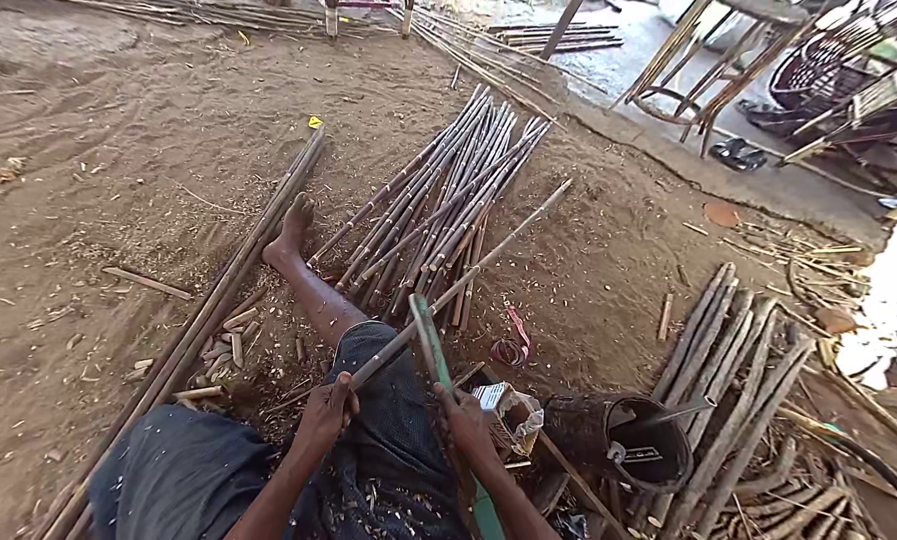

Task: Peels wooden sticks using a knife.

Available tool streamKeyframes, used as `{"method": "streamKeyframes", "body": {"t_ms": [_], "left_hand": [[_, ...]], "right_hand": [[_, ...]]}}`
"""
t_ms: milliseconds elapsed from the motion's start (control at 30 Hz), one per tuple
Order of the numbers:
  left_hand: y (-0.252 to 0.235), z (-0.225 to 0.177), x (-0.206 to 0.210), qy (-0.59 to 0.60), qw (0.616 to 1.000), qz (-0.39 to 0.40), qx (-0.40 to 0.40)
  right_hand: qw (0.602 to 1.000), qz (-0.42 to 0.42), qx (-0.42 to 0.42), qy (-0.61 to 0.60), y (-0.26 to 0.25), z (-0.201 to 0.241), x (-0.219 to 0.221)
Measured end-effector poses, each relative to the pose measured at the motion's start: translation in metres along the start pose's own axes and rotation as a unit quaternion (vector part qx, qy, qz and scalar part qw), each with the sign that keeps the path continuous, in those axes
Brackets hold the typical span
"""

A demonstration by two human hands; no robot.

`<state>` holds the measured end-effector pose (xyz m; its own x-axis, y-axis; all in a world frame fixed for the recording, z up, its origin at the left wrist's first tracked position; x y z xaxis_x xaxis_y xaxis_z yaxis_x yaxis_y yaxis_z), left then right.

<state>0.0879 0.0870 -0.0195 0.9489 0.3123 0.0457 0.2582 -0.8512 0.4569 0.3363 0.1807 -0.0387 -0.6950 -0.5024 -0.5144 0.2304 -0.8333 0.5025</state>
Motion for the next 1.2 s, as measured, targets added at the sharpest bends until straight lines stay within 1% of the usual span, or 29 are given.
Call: {"method": "streamKeyframes", "body": {"t_ms": [67, 100, 133, 167, 233, 267, 300, 333, 367, 400, 433, 533, 567, 633, 667, 700, 767, 800, 833, 900, 933, 967, 1033, 1067, 1100, 1167, 1200], "left_hand": [[-0.002, -0.001, -0.004, -0.049, 0.999, -0.01, 0.013], [-0.002, -0.003, -0.009, -0.112, 0.993, -0.015, 0.023], [-0.002, -0.009, -0.013, -0.184, 0.983, -0.011, 0.019], [-0.002, -0.016, -0.015, -0.243, 0.97, -0.01, 0.01], [0.0, -0.025, -0.012, -0.313, 0.949, -0.019, 0.011], [0.0, -0.026, -0.012, -0.332, 0.943, -0.019, 0.01], [-0.001, -0.026, -0.013, -0.337, 0.941, -0.013, 0.01], [-0.002, -0.025, -0.015, -0.33, 0.944, -0.001, 0.008], [-0.003, -0.022, -0.018, -0.311, 0.95, 0.014, 0.006], [-0.004, -0.019, -0.02, -0.286, 0.958, 0.03, 0.007], [-0.005, -0.017, -0.02, -0.264, 0.964, 0.042, 0.007], [-0.007, -0.014, -0.018, -0.197, 0.979, 0.053, 0.014], [-0.007, -0.013, -0.017, -0.183, 0.982, 0.051, 0.017], [-0.009, -0.012, -0.018, -0.17, 0.984, 0.052, 0.02], [-0.009, -0.011, -0.018, -0.169, 0.984, 0.055, 0.019], [-0.009, -0.011, -0.018, -0.168, 0.984, 0.058, 0.017], [-0.01, -0.012, -0.015, -0.153, 0.986, 0.062, 0.016], [-0.009, -0.01, -0.013, -0.136, 0.989, 0.058, 0.021], [-0.01, -0.009, -0.012, -0.125, 0.99, 0.055, 0.024], [-0.011, -0.009, -0.013, -0.116, 0.992, 0.053, 0.024], [-0.011, -0.008, -0.014, -0.114, 0.992, 0.052, 0.025], [-0.011, -0.008, -0.014, -0.117, 0.992, 0.05, 0.026], [-0.011, -0.008, -0.014, -0.143, 0.988, 0.041, 0.034], [-0.011, -0.007, -0.014, -0.16, 0.986, 0.035, 0.04], [-0.012, -0.006, -0.014, -0.174, 0.983, 0.029, 0.045], [-0.013, -0.005, -0.017, -0.188, 0.981, 0.024, 0.046], [-0.013, -0.004, -0.018, -0.193, 0.98, 0.026, 0.042]], "right_hand": [[0.994, 0.058, -0.039, 0.082, 0.022, 0.019, 0.006], [0.991, 0.072, -0.048, 0.099, 0.025, 0.023, 0.008], [0.994, 0.066, -0.042, 0.079, 0.019, 0.022, 0.006], [0.998, 0.041, -0.021, 0.033, 0.007, 0.015, 0.002], [0.997, -0.031, 0.038, -0.061, -0.013, 0.0, -0.005], [0.996, -0.046, 0.045, -0.064, -0.015, -0.003, -0.005], [0.999, -0.031, 0.023, -0.033, -0.01, -0.001, -0.002], [1.0, 0.007, -0.016, 0.02, 0.001, 0.005, 0.002], [0.995, 0.046, -0.049, 0.077, 0.013, 0.013, 0.006], [0.99, 0.064, -0.062, 0.113, 0.02, 0.018, 0.008], [0.991, 0.055, -0.051, 0.11, 0.018, 0.019, 0.005], [0.999, -0.03, 0.02, -0.017, -0.008, 0.005, -0.003], [1.0, -0.019, 0.01, -0.008, -0.006, 0.006, -0.001], [0.993, 0.058, -0.05, 0.093, 0.014, 0.02, 0.006], [0.987, 0.073, -0.065, 0.125, 0.021, 0.024, 0.009], [0.99, 0.06, -0.057, 0.112, 0.019, 0.024, 0.007], [1.0, -0.007, -0.009, 0.017, -0.003, 0.011, 0.001], [0.999, -0.03, 0.003, -0.011, -0.01, 0.005, 0.0], [1.0, -0.022, -0.007, 0.005, -0.007, 0.006, 0.001], [0.992, 0.048, -0.058, 0.102, 0.014, 0.024, 0.007], [0.988, 0.062, -0.065, 0.125, 0.02, 0.029, 0.008], [0.991, 0.051, -0.05, 0.109, 0.017, 0.029, 0.005], [0.999, -0.01, 0.005, 0.046, -0.007, 0.017, -0.005], [0.999, -0.022, 0.018, 0.036, -0.013, 0.013, -0.009], [0.999, 0.002, 0.006, 0.05, -0.012, 0.015, -0.01], [0.99, 0.084, -0.041, 0.108, 0.006, 0.028, -0.004], [0.987, 0.102, -0.045, 0.116, 0.011, 0.03, -0.004]]}}
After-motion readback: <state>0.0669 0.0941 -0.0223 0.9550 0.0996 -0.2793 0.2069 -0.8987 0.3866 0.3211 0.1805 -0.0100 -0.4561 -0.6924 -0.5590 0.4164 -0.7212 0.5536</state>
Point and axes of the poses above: each hand's wrist, its own y-axis away from the middle knuckle, its own x-axis out of the palm, z = x × y, the point moved 1 cm from there along -y, towards the middle knuckle, and after that the axes turned 2 degrees about y, right-handed, at the moved point
